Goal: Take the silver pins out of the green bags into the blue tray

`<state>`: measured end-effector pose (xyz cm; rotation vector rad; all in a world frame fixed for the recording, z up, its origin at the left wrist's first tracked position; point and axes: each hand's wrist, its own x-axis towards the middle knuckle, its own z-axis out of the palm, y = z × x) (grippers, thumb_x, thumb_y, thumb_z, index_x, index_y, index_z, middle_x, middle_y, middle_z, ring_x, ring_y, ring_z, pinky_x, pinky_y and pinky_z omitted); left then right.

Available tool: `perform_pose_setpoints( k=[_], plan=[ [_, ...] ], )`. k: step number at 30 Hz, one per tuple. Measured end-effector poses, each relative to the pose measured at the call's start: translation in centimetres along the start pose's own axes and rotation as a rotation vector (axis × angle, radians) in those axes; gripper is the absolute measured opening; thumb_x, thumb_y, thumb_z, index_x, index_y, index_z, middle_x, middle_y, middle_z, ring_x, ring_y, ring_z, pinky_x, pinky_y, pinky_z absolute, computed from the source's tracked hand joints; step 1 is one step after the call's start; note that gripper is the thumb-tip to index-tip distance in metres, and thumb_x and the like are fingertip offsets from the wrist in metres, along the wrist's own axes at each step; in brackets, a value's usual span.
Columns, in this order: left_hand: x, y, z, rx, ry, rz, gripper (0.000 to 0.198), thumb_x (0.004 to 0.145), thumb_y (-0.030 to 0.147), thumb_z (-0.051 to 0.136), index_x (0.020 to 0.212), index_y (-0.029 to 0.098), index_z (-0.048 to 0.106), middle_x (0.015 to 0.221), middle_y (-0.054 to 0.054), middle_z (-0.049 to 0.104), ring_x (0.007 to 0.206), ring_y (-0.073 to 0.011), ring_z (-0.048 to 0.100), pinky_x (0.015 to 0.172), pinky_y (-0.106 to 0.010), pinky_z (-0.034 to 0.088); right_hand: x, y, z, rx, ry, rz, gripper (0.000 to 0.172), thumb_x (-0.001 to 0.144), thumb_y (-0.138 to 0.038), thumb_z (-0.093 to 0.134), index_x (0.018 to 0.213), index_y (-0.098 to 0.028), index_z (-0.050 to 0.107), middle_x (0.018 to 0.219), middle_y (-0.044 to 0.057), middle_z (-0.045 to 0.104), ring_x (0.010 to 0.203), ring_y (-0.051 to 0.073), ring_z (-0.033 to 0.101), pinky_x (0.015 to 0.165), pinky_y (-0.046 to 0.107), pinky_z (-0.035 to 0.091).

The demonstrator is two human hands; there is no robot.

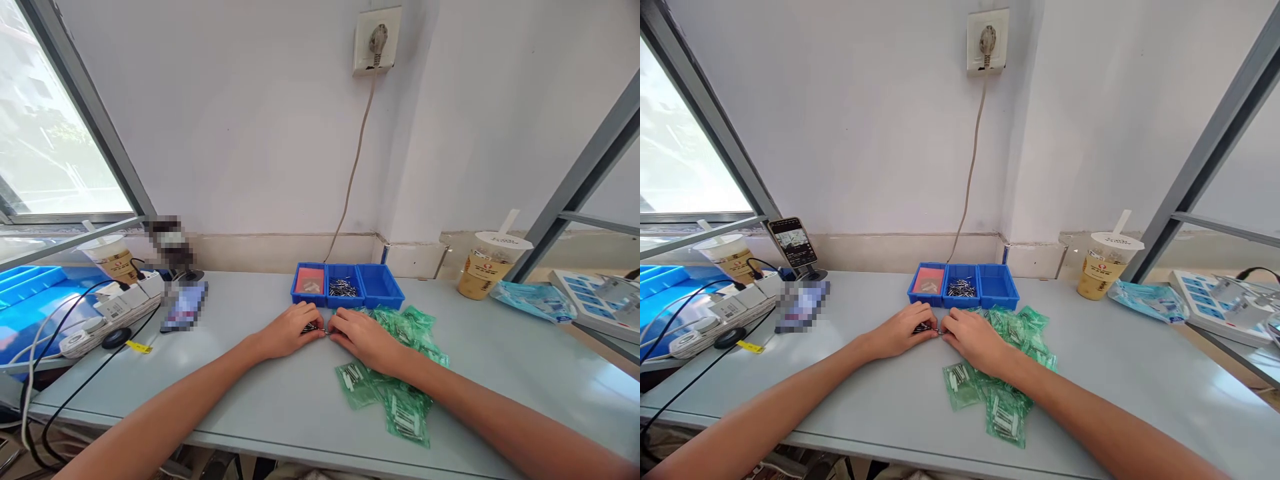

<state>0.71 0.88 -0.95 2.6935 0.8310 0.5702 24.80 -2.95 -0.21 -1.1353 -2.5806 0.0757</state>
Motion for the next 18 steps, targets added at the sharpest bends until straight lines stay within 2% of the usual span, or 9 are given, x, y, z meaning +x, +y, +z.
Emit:
perform_pose_setpoints(
  k=[6, 12, 15, 18],
  plan=[
    [0.0, 0.0, 0.1, -0.001, 0.008, 0.008, 0.022, 0.106, 0.043, 0.056, 0.102, 0.022, 0.061, 0.103, -0.004, 0.065, 0.096, -0.0208, 0.056, 0.088, -0.035, 0.045, -0.1, 0.3, 0.0, -0.003, 0.076, 0.022, 0.019, 0.108, -0.02, 0.042, 0.096, -0.022, 0.057, 0.1, 0.007, 0.062, 0.086, 0.023, 0.058, 0.079, 0.037, 0.044],
    [-0.2, 0.3, -0.5, 0.03, -0.011, 0.028, 0.022, 0.109, 0.04, 0.05, 0.108, 0.022, 0.063, 0.104, -0.005, 0.064, 0.097, -0.021, 0.057, 0.088, -0.035, 0.045, -1.2, 1.2, -1.0, 0.473, 0.167, 0.192, 0.026, 0.11, -0.029, 0.037, 0.096, -0.024, 0.058, 0.099, 0.004, 0.063, 0.09, 0.021, 0.058, 0.08, 0.033, 0.045],
    [-0.3, 0.4, -0.8, 0.05, -0.014, 0.031, 0.022, 0.108, 0.041, 0.051, 0.113, 0.023, 0.064, 0.106, -0.005, 0.063, 0.099, -0.0217, 0.057, 0.09, -0.036, 0.044, -1.2, 1.0, -1.2, 0.617, 0.197, 0.28, 0.032, 0.11, -0.037, 0.036, 0.091, -0.024, 0.059, 0.09, 0.003, 0.062, 0.084, 0.021, 0.056, 0.077, 0.033, 0.044],
    [-0.5, 0.7, -1.0, 0.082, -0.023, 0.023, 0.027, 0.103, 0.047, 0.059, 0.117, 0.025, 0.063, 0.11, -0.006, 0.062, 0.101, -0.0232, 0.057, 0.091, -0.037, 0.044, -1.0, 0.8, -1.1, 0.695, 0.249, 0.339, 0.031, 0.109, -0.041, 0.038, 0.094, -0.025, 0.059, 0.088, 0.001, 0.06, 0.079, 0.02, 0.054, 0.072, 0.032, 0.042]
  ],
)
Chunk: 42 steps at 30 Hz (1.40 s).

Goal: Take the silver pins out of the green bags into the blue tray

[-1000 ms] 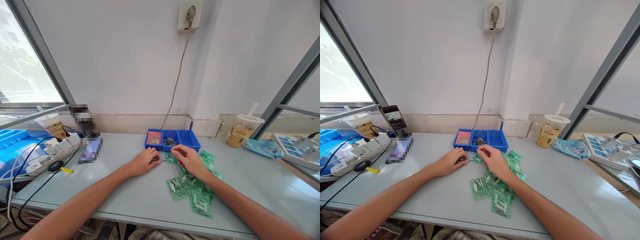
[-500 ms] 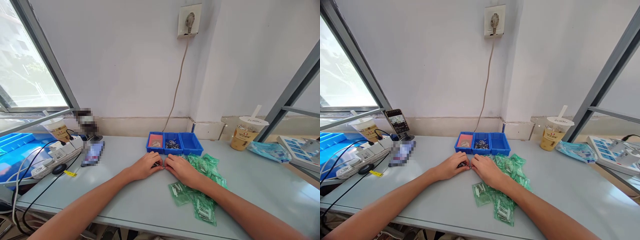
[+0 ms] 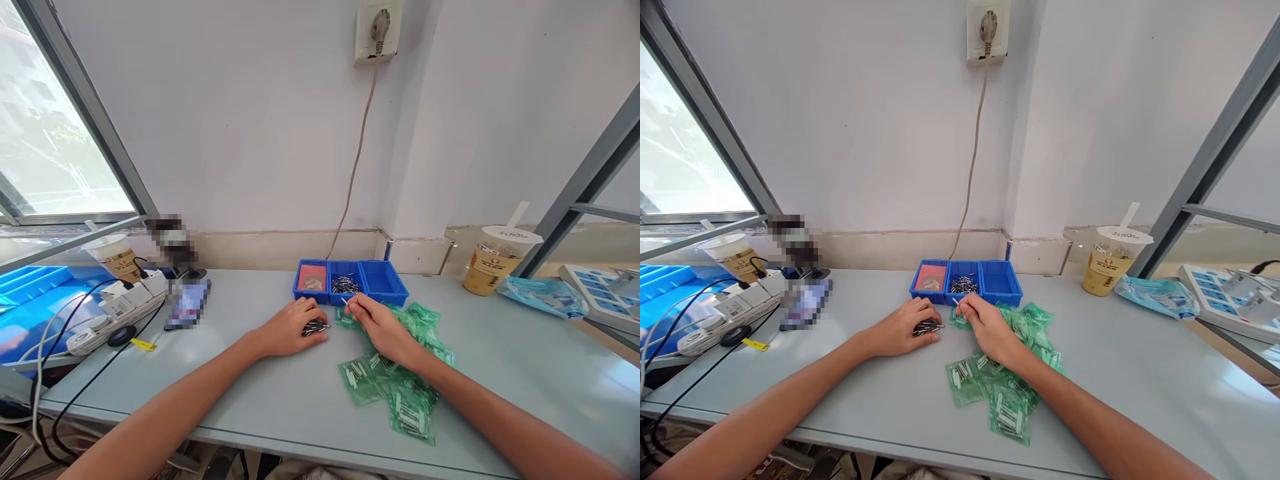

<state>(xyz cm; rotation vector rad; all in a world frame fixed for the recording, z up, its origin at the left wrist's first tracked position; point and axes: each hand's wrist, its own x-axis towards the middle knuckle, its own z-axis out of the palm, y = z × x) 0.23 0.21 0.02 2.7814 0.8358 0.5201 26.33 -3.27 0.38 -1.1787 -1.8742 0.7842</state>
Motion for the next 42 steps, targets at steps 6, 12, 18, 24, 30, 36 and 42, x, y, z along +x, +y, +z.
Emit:
perform_pose_setpoints(
  k=[6, 12, 18, 24, 30, 36, 42],
  plan=[
    [-0.1, 0.2, 0.2, 0.006, -0.007, -0.027, 0.035, 0.101, 0.053, 0.061, 0.12, 0.025, 0.062, 0.112, -0.006, 0.061, 0.102, -0.0239, 0.056, 0.091, -0.038, 0.043, 0.0, 0.2, 0.2, 0.017, 0.053, 0.005, 0.024, 0.106, -0.043, 0.046, 0.101, -0.025, 0.061, 0.092, 0.002, 0.063, 0.08, 0.021, 0.054, 0.072, 0.032, 0.041],
    [0.0, 0.0, 0.4, -0.053, 0.01, -0.03, 0.026, 0.105, 0.047, 0.056, 0.112, 0.023, 0.063, 0.109, -0.005, 0.063, 0.1, -0.0221, 0.056, 0.09, -0.035, 0.044, 0.0, 0.7, 0.3, 0.025, 0.072, -0.007, 0.022, 0.105, -0.043, 0.049, 0.101, -0.025, 0.061, 0.087, 0.0, 0.059, 0.078, 0.02, 0.051, 0.072, 0.032, 0.041],
    [0.1, -0.2, 0.5, -0.077, 0.015, -0.035, 0.021, 0.106, 0.042, 0.056, 0.107, 0.022, 0.063, 0.105, -0.004, 0.063, 0.099, -0.0209, 0.055, 0.088, -0.032, 0.045, 0.1, 0.5, 0.3, 0.068, 0.089, -0.013, 0.015, 0.099, -0.039, 0.059, 0.098, -0.024, 0.061, 0.089, 0.0, 0.061, 0.076, 0.018, 0.051, 0.07, 0.032, 0.042],
    [0.1, -0.4, 0.8, -0.101, 0.023, -0.026, 0.021, 0.107, 0.041, 0.055, 0.106, 0.022, 0.063, 0.103, -0.004, 0.063, 0.098, -0.02, 0.056, 0.088, -0.032, 0.045, 0.0, 0.1, 0.2, 0.069, 0.096, 0.0, 0.017, 0.097, -0.04, 0.06, 0.096, -0.024, 0.062, 0.088, 0.001, 0.061, 0.075, 0.019, 0.051, 0.069, 0.031, 0.041],
    [0.0, -0.7, 1.1, -0.118, 0.032, -0.031, 0.023, 0.107, 0.042, 0.054, 0.108, 0.022, 0.064, 0.104, -0.005, 0.063, 0.098, -0.0203, 0.057, 0.09, -0.033, 0.046, 0.0, 0.3, 0.2, 0.055, 0.092, 0.014, 0.016, 0.099, -0.039, 0.059, 0.096, -0.024, 0.063, 0.085, -0.001, 0.06, 0.073, 0.018, 0.05, 0.068, 0.031, 0.041],
    [0.0, -0.7, 1.1, -0.145, 0.041, -0.032, 0.023, 0.107, 0.042, 0.053, 0.11, 0.022, 0.064, 0.106, -0.005, 0.065, 0.101, -0.0208, 0.059, 0.091, -0.033, 0.048, 0.1, 0.4, 0.2, 0.052, 0.099, 0.007, 0.016, 0.099, -0.04, 0.058, 0.097, -0.024, 0.063, 0.084, -0.001, 0.06, 0.073, 0.018, 0.05, 0.067, 0.031, 0.041],
    [0.0, -0.6, 1.1, -0.136, 0.035, -0.029, 0.023, 0.108, 0.041, 0.052, 0.111, 0.022, 0.064, 0.107, -0.006, 0.065, 0.102, -0.0214, 0.058, 0.091, -0.034, 0.048, 0.1, 0.3, 0.2, 0.052, 0.092, 0.021, 0.017, 0.099, -0.041, 0.058, 0.097, -0.024, 0.063, 0.084, -0.001, 0.059, 0.073, 0.018, 0.048, 0.067, 0.031, 0.04]
  ],
)
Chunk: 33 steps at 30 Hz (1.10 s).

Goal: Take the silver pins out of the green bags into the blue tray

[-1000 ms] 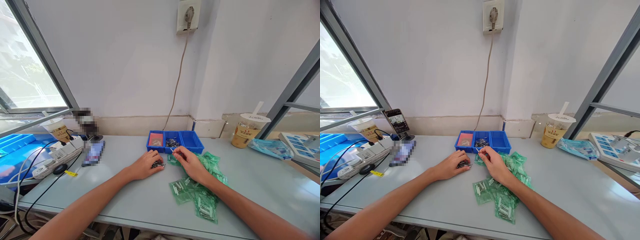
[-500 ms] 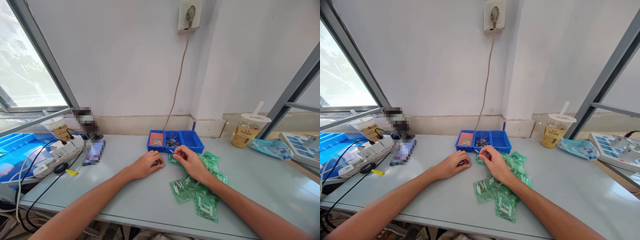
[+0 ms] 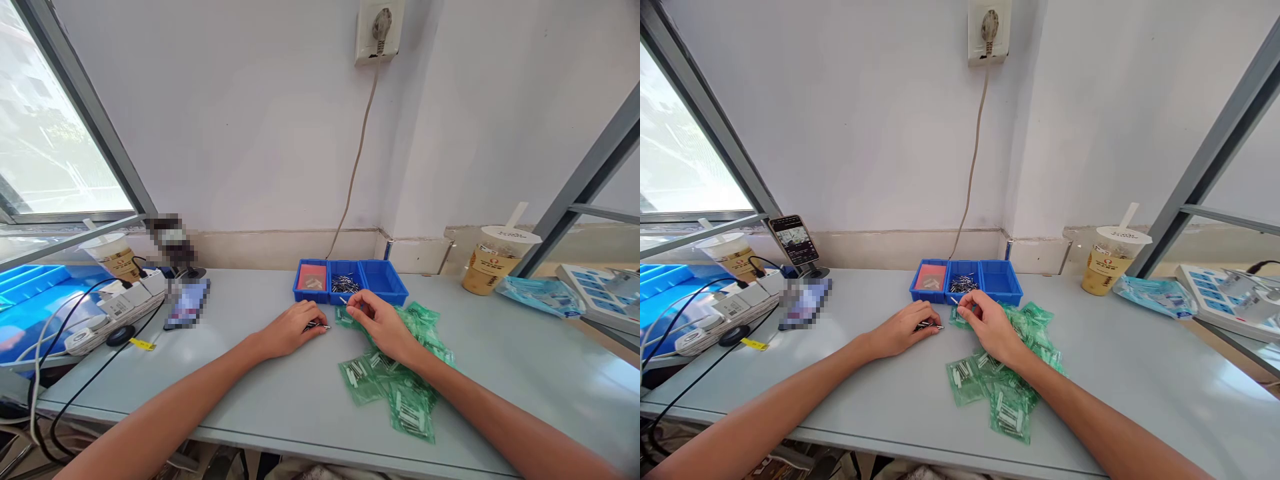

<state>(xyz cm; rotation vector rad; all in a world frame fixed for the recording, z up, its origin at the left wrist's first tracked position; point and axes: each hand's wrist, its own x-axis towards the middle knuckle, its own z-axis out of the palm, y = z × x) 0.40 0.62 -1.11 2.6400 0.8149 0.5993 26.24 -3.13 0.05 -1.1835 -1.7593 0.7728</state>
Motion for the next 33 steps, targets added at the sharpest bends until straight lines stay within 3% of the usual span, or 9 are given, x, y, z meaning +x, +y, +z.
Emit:
perform_pose_setpoints(
  k=[17, 33],
  plan=[
    [-0.02, 0.29, -0.09, 0.063, 0.017, 0.0, 0.019, 0.107, 0.037, 0.055, 0.115, 0.021, 0.062, 0.111, -0.006, 0.063, 0.103, -0.0218, 0.057, 0.094, -0.035, 0.047, 0.15, 0.19, 0.06, 0.099, -0.022, 0.013, 0.027, 0.099, -0.05, 0.059, 0.095, -0.023, 0.063, 0.085, -0.001, 0.058, 0.075, 0.017, 0.049, 0.069, 0.03, 0.04],
    [0.19, 0.5, 0.0, 0.052, -0.016, -0.023, 0.019, 0.109, 0.035, 0.051, 0.111, 0.02, 0.061, 0.108, -0.006, 0.065, 0.101, -0.0224, 0.056, 0.094, -0.037, 0.046, 0.15, 0.2, 0.0, 0.128, -0.063, 0.064, 0.035, 0.1, -0.057, 0.054, 0.098, -0.024, 0.064, 0.075, -0.003, 0.051, 0.063, 0.015, 0.041, 0.056, 0.027, 0.034]
  ],
)
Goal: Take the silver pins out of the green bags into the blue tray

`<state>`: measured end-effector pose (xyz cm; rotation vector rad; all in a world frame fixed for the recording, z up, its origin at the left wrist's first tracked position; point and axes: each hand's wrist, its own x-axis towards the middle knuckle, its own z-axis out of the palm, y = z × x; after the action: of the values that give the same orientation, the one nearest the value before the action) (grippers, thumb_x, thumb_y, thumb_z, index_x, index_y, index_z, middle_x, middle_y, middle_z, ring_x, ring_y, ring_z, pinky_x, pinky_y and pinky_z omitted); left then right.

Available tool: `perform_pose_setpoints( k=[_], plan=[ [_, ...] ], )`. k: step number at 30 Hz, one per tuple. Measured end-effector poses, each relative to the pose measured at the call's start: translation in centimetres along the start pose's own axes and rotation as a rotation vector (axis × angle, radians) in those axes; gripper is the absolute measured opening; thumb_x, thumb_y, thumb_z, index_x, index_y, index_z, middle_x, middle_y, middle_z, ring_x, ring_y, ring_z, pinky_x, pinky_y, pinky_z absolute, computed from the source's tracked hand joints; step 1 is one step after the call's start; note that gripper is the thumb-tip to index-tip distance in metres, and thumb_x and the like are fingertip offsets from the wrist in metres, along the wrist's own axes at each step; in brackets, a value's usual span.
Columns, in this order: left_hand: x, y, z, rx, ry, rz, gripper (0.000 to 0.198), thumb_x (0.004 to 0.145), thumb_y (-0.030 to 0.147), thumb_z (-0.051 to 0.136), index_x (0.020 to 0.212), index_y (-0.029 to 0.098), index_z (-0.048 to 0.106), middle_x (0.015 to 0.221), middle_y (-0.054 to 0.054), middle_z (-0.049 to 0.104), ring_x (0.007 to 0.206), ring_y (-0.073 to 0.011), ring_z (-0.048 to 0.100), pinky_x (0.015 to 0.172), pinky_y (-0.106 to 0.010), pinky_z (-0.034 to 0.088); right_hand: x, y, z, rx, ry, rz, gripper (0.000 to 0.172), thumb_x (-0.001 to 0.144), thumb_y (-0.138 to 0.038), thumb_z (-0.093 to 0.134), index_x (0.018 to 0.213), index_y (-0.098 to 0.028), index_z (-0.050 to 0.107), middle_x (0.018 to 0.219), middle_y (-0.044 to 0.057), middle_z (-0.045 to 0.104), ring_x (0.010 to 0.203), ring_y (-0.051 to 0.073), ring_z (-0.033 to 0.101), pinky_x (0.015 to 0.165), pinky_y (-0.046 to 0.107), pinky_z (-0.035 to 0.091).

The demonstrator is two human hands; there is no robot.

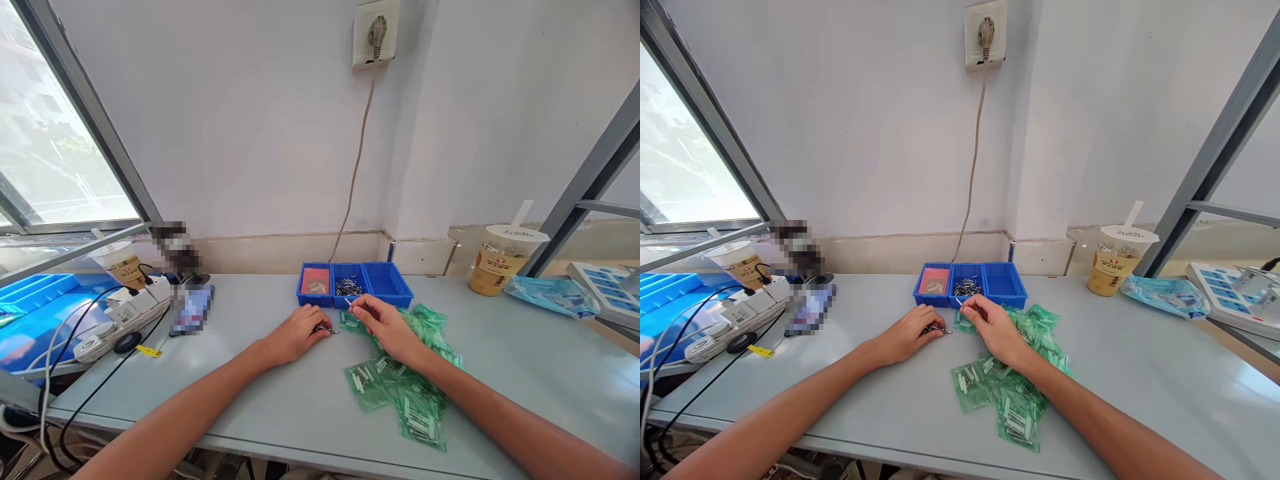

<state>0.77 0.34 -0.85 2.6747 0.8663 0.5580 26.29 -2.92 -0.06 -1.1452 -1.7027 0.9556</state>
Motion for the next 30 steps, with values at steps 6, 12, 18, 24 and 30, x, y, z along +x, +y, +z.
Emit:
perform_pose_setpoints(
  k=[6, 12, 18, 24, 30],
  plan=[
    [-0.02, -0.14, 0.11, 0.012, 0.015, 0.01, 0.02, 0.109, 0.037, 0.051, 0.109, 0.021, 0.062, 0.107, -0.006, 0.064, 0.1, -0.0221, 0.056, 0.092, -0.036, 0.046, 0.01, -0.16, -0.05, -0.003, 0.012, -0.002, 0.037, 0.099, -0.059, 0.054, 0.097, -0.024, 0.064, 0.074, -0.003, 0.05, 0.062, 0.015, 0.042, 0.055, 0.027, 0.035],
    [-0.13, 0.12, 0.01, 0.04, 0.043, 0.015, 0.022, 0.108, 0.04, 0.052, 0.111, 0.021, 0.063, 0.107, -0.006, 0.064, 0.099, -0.0222, 0.056, 0.091, -0.036, 0.045, 0.14, 0.35, -0.16, 0.007, 0.007, -0.008, 0.037, 0.1, -0.059, 0.054, 0.101, -0.024, 0.065, 0.076, -0.002, 0.054, 0.062, 0.015, 0.043, 0.055, 0.027, 0.036],
    [-0.11, 0.26, -0.28, 0.056, 0.041, 0.009, 0.028, 0.105, 0.046, 0.057, 0.117, 0.021, 0.063, 0.112, -0.007, 0.064, 0.101, -0.023, 0.057, 0.091, -0.036, 0.046, 0.11, 0.53, -0.11, 0.005, 0.004, -0.009, 0.035, 0.1, -0.058, 0.054, 0.101, -0.024, 0.066, 0.077, -0.003, 0.054, 0.063, 0.015, 0.043, 0.056, 0.028, 0.037],
    [0.06, -0.16, 0.11, 0.043, 0.013, 0.014, 0.022, 0.108, 0.04, 0.053, 0.109, 0.021, 0.064, 0.105, -0.006, 0.066, 0.098, -0.0217, 0.057, 0.09, -0.035, 0.045, -0.02, 0.3, -0.07, 0.008, 0.003, -0.003, 0.034, 0.1, -0.057, 0.054, 0.099, -0.024, 0.066, 0.078, -0.002, 0.054, 0.063, 0.015, 0.044, 0.056, 0.028, 0.036],
    [-0.05, -0.15, 0.13, 0.025, 0.024, 0.033, 0.023, 0.109, 0.037, 0.049, 0.106, 0.021, 0.064, 0.106, -0.006, 0.066, 0.099, -0.0216, 0.058, 0.091, -0.035, 0.046, 0.03, 0.14, -0.11, 0.014, 0.011, 0.008, 0.037, 0.098, -0.06, 0.055, 0.1, -0.024, 0.065, 0.076, -0.002, 0.054, 0.062, 0.015, 0.044, 0.055, 0.028, 0.037]
  ],
)
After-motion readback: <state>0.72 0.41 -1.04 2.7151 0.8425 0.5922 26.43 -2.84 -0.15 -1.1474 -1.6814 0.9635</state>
